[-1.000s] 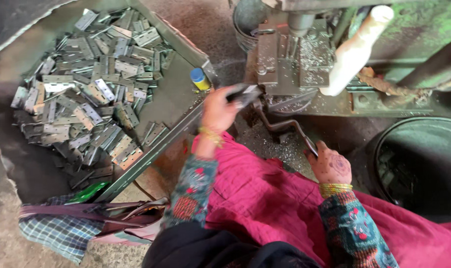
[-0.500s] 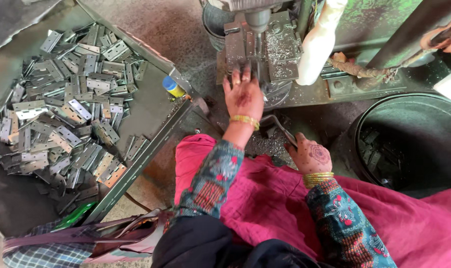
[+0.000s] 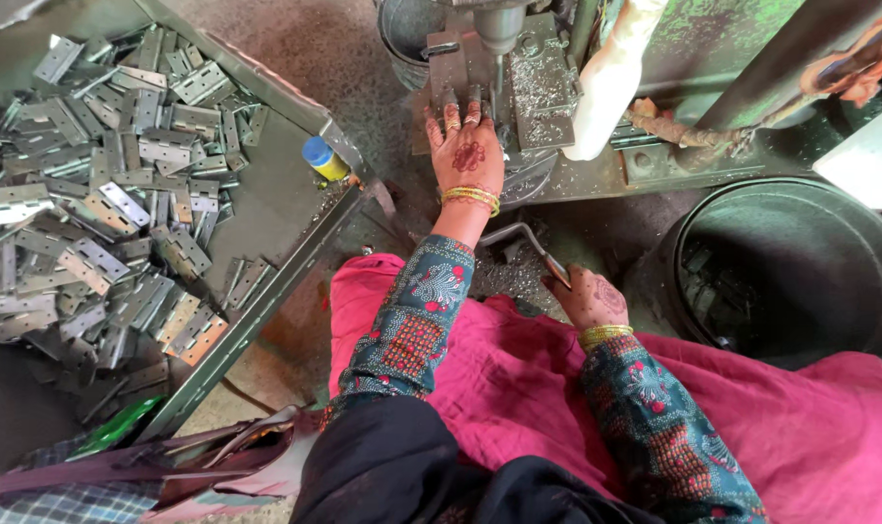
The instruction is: The person sits on the floor and repeatedly picks up small metal brackets from a tray. They place each bracket under a drill press, operate the lever to drill a hole, and then return the finished piece to the tray.
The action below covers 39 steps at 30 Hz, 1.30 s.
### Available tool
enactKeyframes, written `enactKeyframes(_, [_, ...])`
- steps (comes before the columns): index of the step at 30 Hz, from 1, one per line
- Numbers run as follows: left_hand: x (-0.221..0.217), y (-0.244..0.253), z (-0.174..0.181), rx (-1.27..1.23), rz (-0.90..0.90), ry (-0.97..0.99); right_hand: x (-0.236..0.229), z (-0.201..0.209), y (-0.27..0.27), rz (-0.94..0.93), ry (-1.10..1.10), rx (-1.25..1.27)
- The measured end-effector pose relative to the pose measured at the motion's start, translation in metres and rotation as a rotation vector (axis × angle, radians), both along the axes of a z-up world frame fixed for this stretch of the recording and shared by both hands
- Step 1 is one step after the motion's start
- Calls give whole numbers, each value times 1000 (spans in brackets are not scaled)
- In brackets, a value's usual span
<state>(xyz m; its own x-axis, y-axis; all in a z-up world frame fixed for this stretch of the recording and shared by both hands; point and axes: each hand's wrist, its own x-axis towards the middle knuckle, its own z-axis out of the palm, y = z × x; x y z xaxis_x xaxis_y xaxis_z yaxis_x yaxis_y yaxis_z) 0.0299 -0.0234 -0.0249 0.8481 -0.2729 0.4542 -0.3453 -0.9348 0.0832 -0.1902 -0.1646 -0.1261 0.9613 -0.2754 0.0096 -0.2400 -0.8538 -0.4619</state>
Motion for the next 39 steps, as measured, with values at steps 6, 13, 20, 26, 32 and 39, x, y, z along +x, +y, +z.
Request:
enactKeyframes(6, [-1, 5, 10, 36, -19, 43, 7, 25, -5, 24, 22, -50])
enactKeyframes(13, [0, 7, -2, -60, -59, 3, 15, -7, -3, -19, 137, 78])
enactKeyframes(20, [28, 5, -19, -43, -27, -255, 7, 6, -7, 30, -126, -66])
enactKeyframes(26, [38, -3, -16, 38, -5, 16, 8, 11, -1, -13, -123, -272])
enactKeyframes(32, [25, 0, -14, -22, -24, 16, 2, 16, 2, -22, -10, -44])
enactKeyframes(39, [31, 9, -12, -24, -44, 113, 5, -4, -6, -9, -70, -24])
